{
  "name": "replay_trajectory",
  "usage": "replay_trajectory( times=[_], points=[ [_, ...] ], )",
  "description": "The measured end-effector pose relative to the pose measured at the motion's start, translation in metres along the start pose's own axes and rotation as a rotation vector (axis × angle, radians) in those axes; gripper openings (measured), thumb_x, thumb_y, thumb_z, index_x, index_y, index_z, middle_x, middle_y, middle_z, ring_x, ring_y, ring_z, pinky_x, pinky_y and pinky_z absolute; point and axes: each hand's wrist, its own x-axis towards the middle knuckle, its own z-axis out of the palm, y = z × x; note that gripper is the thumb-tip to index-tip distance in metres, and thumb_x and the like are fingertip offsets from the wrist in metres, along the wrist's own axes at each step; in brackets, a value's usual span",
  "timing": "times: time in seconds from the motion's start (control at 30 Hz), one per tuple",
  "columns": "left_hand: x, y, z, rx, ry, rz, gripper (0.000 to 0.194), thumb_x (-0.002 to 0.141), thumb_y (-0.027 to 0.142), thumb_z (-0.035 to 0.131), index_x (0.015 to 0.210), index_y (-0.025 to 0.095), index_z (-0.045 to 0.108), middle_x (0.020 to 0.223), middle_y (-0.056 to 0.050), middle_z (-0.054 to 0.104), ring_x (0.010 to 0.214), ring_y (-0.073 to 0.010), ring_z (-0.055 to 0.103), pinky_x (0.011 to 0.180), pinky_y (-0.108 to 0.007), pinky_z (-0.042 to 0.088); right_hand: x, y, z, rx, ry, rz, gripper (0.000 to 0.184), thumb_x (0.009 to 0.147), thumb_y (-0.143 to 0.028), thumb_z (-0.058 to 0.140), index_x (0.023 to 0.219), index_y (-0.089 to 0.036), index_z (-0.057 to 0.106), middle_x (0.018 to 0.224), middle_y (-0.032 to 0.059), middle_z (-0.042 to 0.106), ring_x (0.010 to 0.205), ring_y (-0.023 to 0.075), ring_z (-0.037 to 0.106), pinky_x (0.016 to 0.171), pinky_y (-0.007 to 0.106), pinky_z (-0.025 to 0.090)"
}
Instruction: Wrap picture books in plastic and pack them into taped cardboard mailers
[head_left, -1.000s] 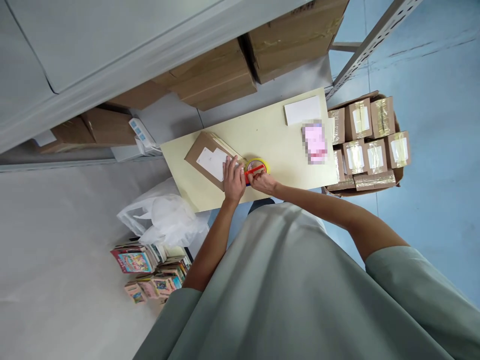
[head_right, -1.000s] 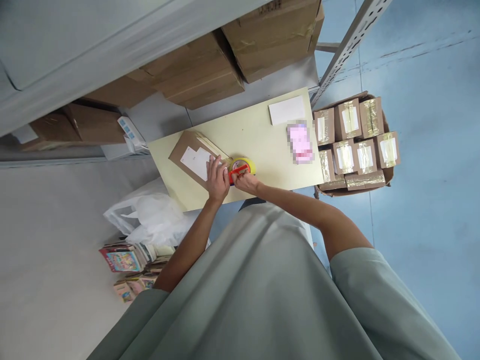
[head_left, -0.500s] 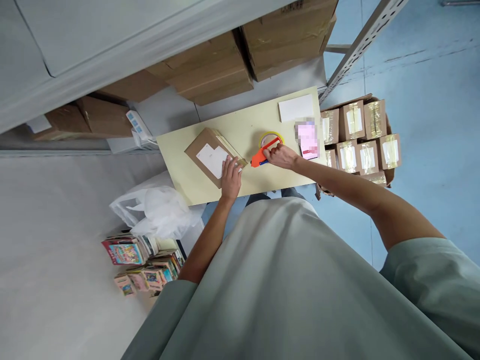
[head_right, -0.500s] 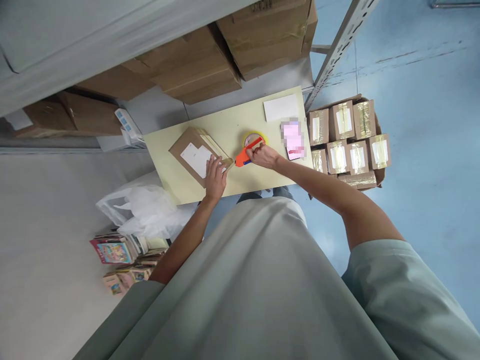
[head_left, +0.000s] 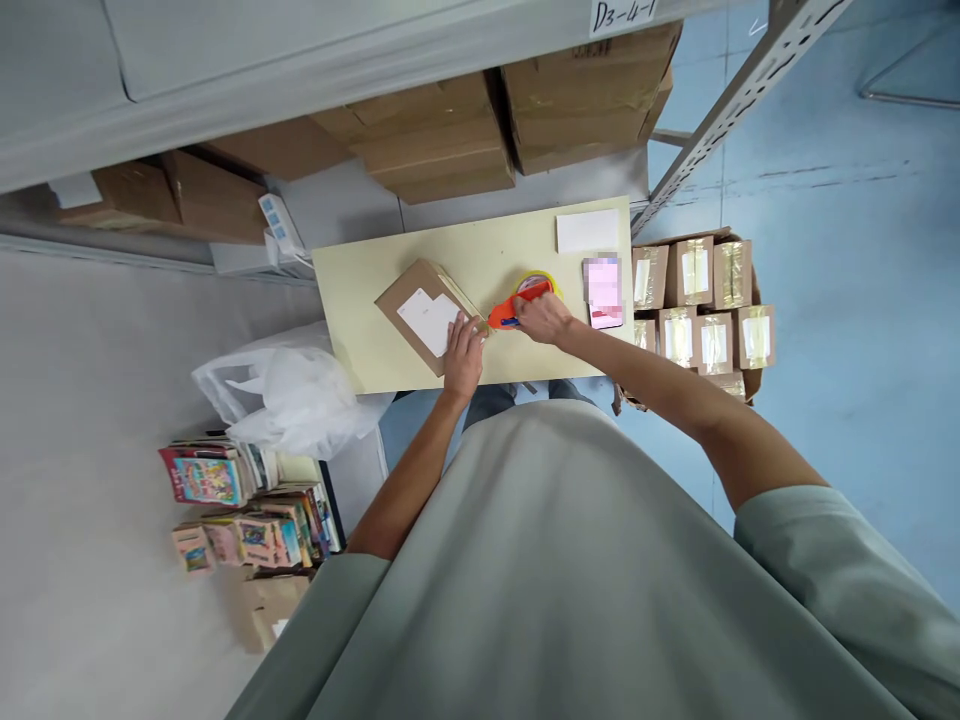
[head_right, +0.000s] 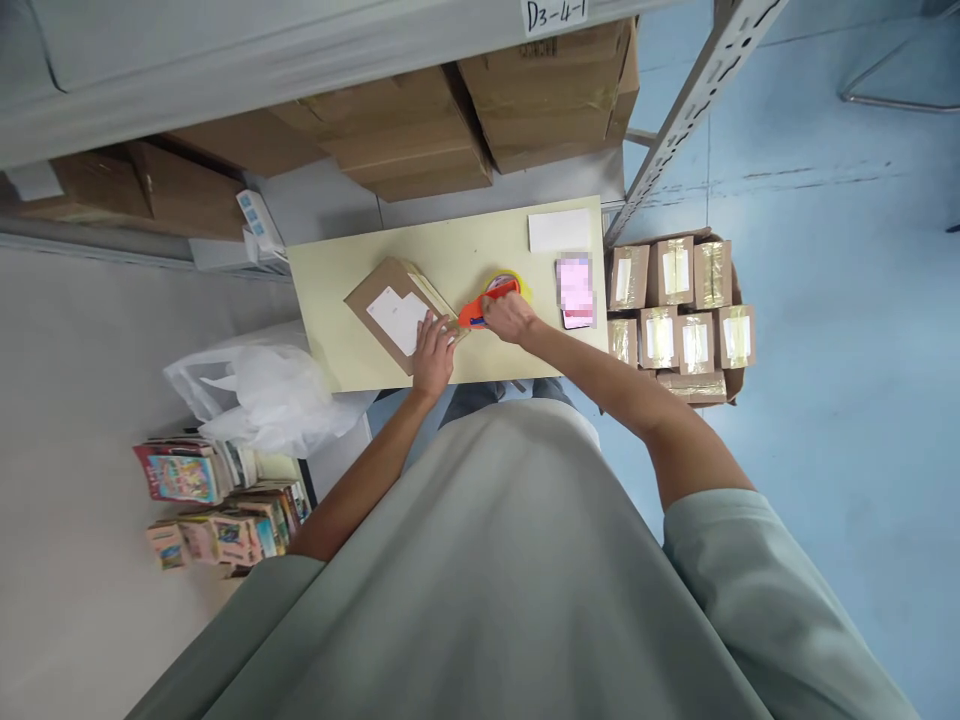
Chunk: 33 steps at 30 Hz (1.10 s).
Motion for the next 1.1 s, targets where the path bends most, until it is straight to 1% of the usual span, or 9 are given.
replay_trajectory(
  times=[0.13, 0.27, 0.4, 0.5, 0.57, 0.67, 0.83, 0.97, 1.1],
  points=[
    [0.002, -0.001, 0.003, -0.025, 0.039, 0.031, 0.037, 0.117, 0.033, 0.039, 0.128, 0.02, 0.072, 0.165, -0.019, 0.063, 0.176, -0.026, 0.028, 0.147, -0.06, 0.017, 0.013, -0.024, -0.009, 0.006, -0.01, 0.046, 0.038, 0.105, -0.014, 0.053, 0.133, 0.001, 0.074, 0.13, 0.0336, 0.077, 0.108, 0.036, 0.08, 0.084, 0.042, 0.059],
    [0.004, 0.001, 0.004, -0.042, 0.037, 0.045, 0.031, 0.114, 0.022, 0.042, 0.124, 0.021, 0.071, 0.164, -0.017, 0.064, 0.176, -0.0261, 0.029, 0.148, -0.058, 0.018, 0.022, -0.032, -0.024, 0.03, -0.027, 0.215, 0.041, 0.105, -0.011, 0.048, 0.136, 0.002, 0.073, 0.129, 0.0339, 0.077, 0.114, 0.0351, 0.078, 0.088, 0.042, 0.059],
    [0.005, 0.013, -0.001, -0.041, 0.038, 0.031, 0.028, 0.11, 0.018, 0.047, 0.124, 0.022, 0.071, 0.164, -0.015, 0.063, 0.175, -0.0298, 0.032, 0.147, -0.06, 0.021, 0.012, -0.025, -0.049, 0.107, 0.001, 0.329, 0.043, 0.112, -0.025, 0.049, 0.14, -0.001, 0.072, 0.132, 0.0337, 0.076, 0.12, 0.0389, 0.075, 0.096, 0.047, 0.057],
    [0.006, 0.028, -0.011, -0.078, 0.091, -0.006, 0.034, 0.107, 0.024, 0.055, 0.139, 0.02, 0.067, 0.161, -0.018, 0.064, 0.172, -0.0351, 0.038, 0.143, -0.065, 0.029, -0.007, -0.025, -0.075, 0.148, 0.036, 0.415, 0.049, 0.115, -0.039, 0.051, 0.139, -0.002, 0.071, 0.129, 0.0331, 0.078, 0.12, 0.0404, 0.076, 0.096, 0.046, 0.057],
    [0.009, 0.039, -0.025, -0.131, 0.166, -0.022, 0.043, 0.107, 0.027, 0.056, 0.149, 0.02, 0.061, 0.16, -0.02, 0.065, 0.166, -0.0351, 0.047, 0.138, -0.062, 0.039, -0.02, -0.031, -0.096, 0.177, 0.061, 0.479, 0.055, 0.115, -0.047, 0.054, 0.138, 0.0, 0.07, 0.125, 0.0322, 0.079, 0.119, 0.041, 0.077, 0.096, 0.045, 0.058],
    [0.023, 0.054, -0.062, -0.166, 0.344, 0.067, 0.044, 0.11, 0.034, 0.056, 0.153, 0.021, 0.061, 0.153, -0.02, 0.068, 0.155, -0.0343, 0.057, 0.131, -0.057, 0.048, -0.031, -0.048, -0.137, 0.196, 0.128, 0.527, 0.057, 0.115, -0.054, 0.054, 0.136, -0.003, 0.068, 0.121, 0.0293, 0.081, 0.117, 0.0406, 0.079, 0.095, 0.042, 0.058],
    [0.079, 0.068, -0.155, -0.161, 0.548, 0.245, 0.045, 0.113, 0.04, 0.056, 0.153, 0.022, 0.063, 0.146, -0.021, 0.068, 0.143, -0.0337, 0.064, 0.126, -0.053, 0.05, -0.018, -0.082, -0.23, 0.157, 0.379, 0.505, 0.068, 0.117, -0.067, 0.041, 0.141, -0.007, 0.061, 0.118, 0.0271, 0.081, 0.113, 0.0411, 0.081, 0.095, 0.043, 0.059],
    [0.133, 0.069, -0.23, -0.169, 0.671, 0.311, 0.051, 0.111, 0.034, 0.055, 0.16, 0.021, 0.057, 0.152, -0.02, 0.063, 0.148, -0.0334, 0.059, 0.13, -0.054, 0.045, 0.019, -0.096, -0.306, 0.096, 0.532, 0.478, 0.079, 0.118, -0.07, 0.028, 0.15, -0.002, 0.052, 0.12, 0.0303, 0.079, 0.113, 0.0431, 0.08, 0.099, 0.048, 0.058],
    [0.163, 0.06, -0.285, -0.15, 0.725, 0.369, 0.052, 0.108, 0.027, 0.054, 0.16, 0.021, 0.056, 0.154, -0.019, 0.062, 0.15, -0.0321, 0.056, 0.132, -0.054, 0.044, 0.077, -0.096, -0.349, 0.022, 0.63, 0.403, 0.074, 0.121, -0.058, 0.026, 0.155, 0.005, 0.044, 0.124, 0.0332, 0.078, 0.118, 0.0435, 0.078, 0.11, 0.053, 0.052]
  ],
)
